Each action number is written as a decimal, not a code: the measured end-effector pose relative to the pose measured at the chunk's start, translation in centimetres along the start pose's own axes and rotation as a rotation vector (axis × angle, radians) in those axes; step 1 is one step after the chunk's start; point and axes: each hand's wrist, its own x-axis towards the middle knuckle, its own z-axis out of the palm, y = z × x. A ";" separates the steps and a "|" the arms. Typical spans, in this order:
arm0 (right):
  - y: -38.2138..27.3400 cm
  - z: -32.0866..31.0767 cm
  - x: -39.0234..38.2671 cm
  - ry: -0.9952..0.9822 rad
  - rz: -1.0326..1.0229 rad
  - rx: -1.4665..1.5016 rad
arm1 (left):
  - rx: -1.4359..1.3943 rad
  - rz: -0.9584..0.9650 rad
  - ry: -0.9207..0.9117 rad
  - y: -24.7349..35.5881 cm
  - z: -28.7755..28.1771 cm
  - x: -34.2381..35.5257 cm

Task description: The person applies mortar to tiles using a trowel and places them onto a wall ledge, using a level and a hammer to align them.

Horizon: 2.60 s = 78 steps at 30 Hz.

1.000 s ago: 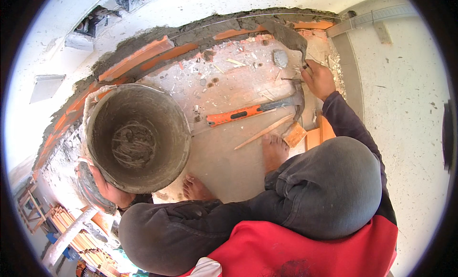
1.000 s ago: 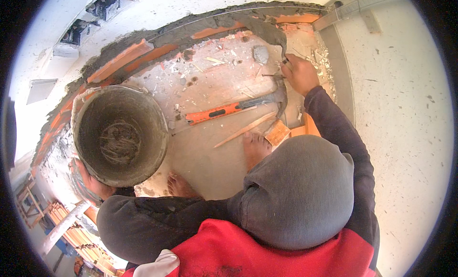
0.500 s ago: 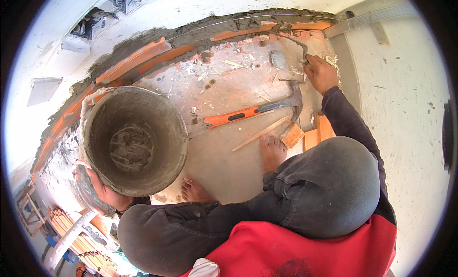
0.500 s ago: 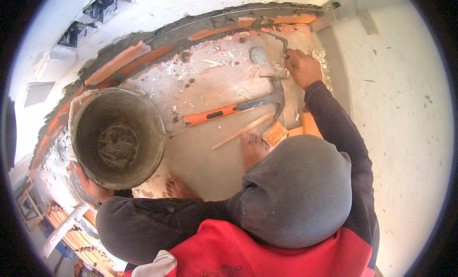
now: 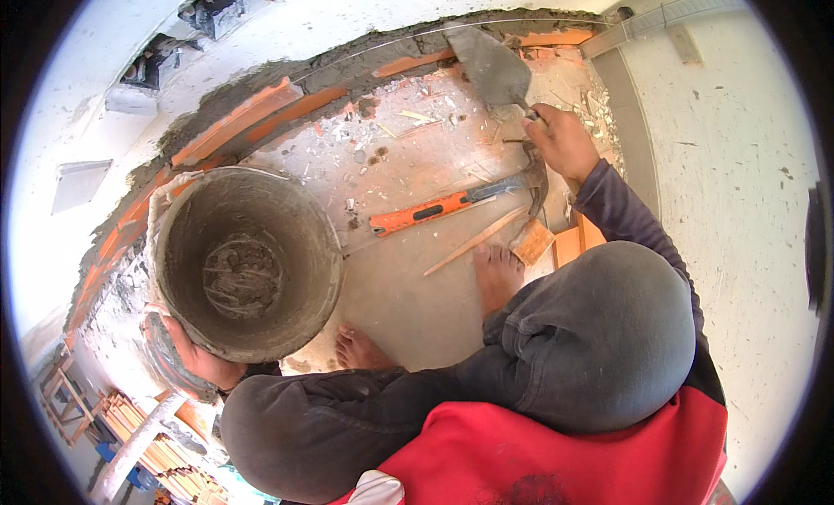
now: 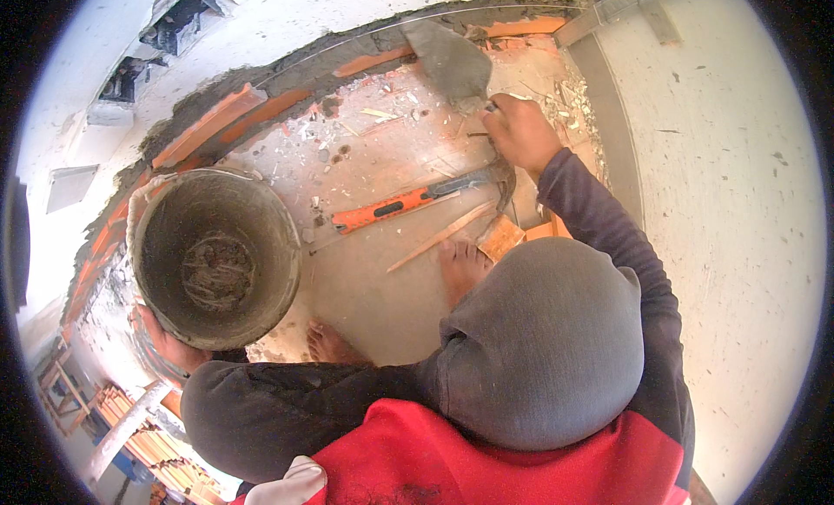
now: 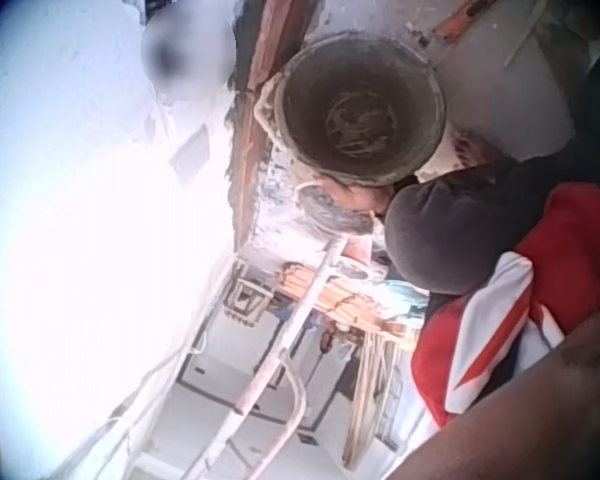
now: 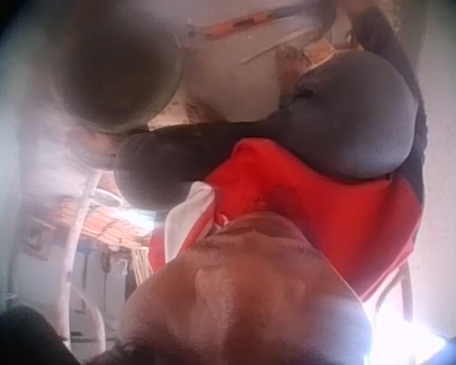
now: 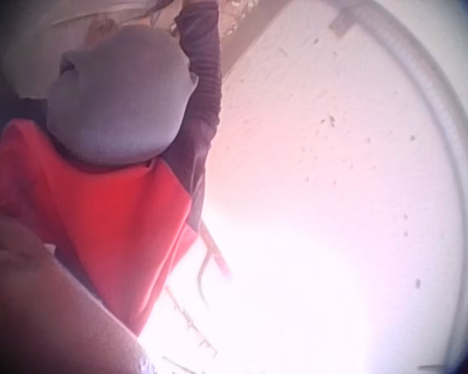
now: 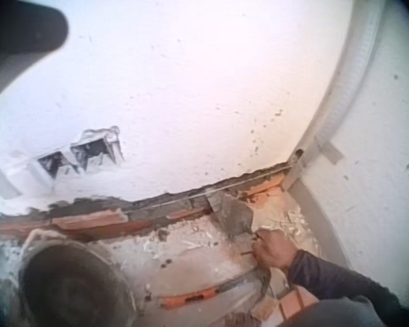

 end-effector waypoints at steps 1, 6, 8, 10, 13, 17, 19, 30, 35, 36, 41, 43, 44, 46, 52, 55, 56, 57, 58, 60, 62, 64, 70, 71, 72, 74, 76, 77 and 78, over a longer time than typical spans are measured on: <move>0.8 -0.4 -0.2 -0.012 0.046 0.025 | -0.023 -0.001 0.003 0.0 0.6 -0.2; -0.6 -3.2 -1.1 -0.125 0.323 0.249 | 0.054 0.107 -0.026 -0.1 -0.2 -0.2; -3.1 -3.4 -1.0 -0.197 0.274 0.247 | 0.050 0.090 -0.023 0.2 -0.2 -0.2; -4.5 -2.9 -0.6 -0.191 0.108 0.132 | 0.065 0.057 0.004 0.3 0.5 -0.4; -5.5 -2.4 1.2 -0.152 -0.133 -0.156 | 0.013 0.018 -0.010 0.2 0.8 -0.3; -6.1 -3.6 2.0 -0.196 0.004 -0.349 | -0.059 -0.020 -0.049 -0.1 0.2 0.0; -3.9 -4.7 1.8 -0.174 0.036 -0.383 | -0.059 -0.003 -0.037 0.0 0.1 -0.1; -6.6 -1.6 0.8 -0.344 0.393 0.760 | -0.111 -0.054 -0.136 0.2 -0.1 0.2; -9.8 1.0 1.9 -0.455 0.395 0.792 | -0.083 0.000 -0.130 0.1 -0.8 0.3; -10.4 1.6 2.0 -0.471 0.357 0.764 | -0.067 0.027 -0.112 0.2 -0.7 0.2; -12.1 2.1 2.2 -0.492 0.418 0.776 | -0.160 0.052 -0.159 0.3 -1.4 0.3; -12.2 2.0 1.9 -0.465 0.436 0.774 | -0.159 0.041 -0.236 0.2 -1.7 0.6; -12.3 2.0 1.8 -0.451 0.444 0.774 | -0.158 0.036 -0.275 0.2 -1.8 0.8; -13.3 3.3 2.0 -0.470 0.411 0.757 | -0.182 0.050 -0.345 0.3 -2.2 0.9; -16.9 5.9 2.9 -0.545 0.321 0.597 | -0.027 0.115 -0.099 0.2 -1.9 0.6; -16.2 6.8 3.6 -0.479 0.036 0.315 | -0.061 0.109 -0.023 0.0 -1.7 0.5; -15.8 7.4 3.9 -0.446 -0.104 0.206 | -0.082 0.103 -0.007 0.2 -2.0 0.4; -15.6 7.5 3.7 -0.397 -0.128 0.197 | -0.061 0.120 0.009 0.4 -2.1 0.2; -15.3 7.0 3.3 -0.341 -0.145 0.171 | -0.055 0.127 0.018 0.3 -2.0 0.3; -14.3 6.4 2.2 -0.294 -0.049 0.252 | -0.096 0.116 -0.036 0.2 -2.0 0.4; -12.5 7.1 0.7 -0.304 0.186 0.452 | -0.198 0.069 -0.166 -0.1 -2.2 0.7; -12.0 8.9 -1.7 -0.291 0.334 0.843 | -0.150 0.101 -0.059 0.2 -2.0 0.6; -10.9 12.2 -3.5 -0.122 0.533 1.549 | -0.141 0.097 -0.064 0.6 -2.4 0.1; -10.0 12.3 -3.2 -0.140 0.527 1.658 | -0.081 0.101 0.060 0.5 -2.2 0.0; -9.6 12.6 -2.9 -0.170 0.516 1.770 | -0.069 0.102 0.034 0.6 -3.1 0.0; -9.6 11.7 -3.0 -0.194 0.535 1.689 | -0.051 0.098 -0.023 0.4 -5.0 0.2; -8.8 10.7 -3.1 -0.202 0.500 1.398 | -0.062 0.124 0.041 0.2 -4.5 0.1; -8.2 10.0 -3.1 -0.196 0.454 1.154 | -0.068 0.136 0.073 0.1 -4.3 0.1; -7.5 10.0 -2.8 -0.202 0.400 0.921 | -0.080 0.139 0.054 0.2 -4.8 0.0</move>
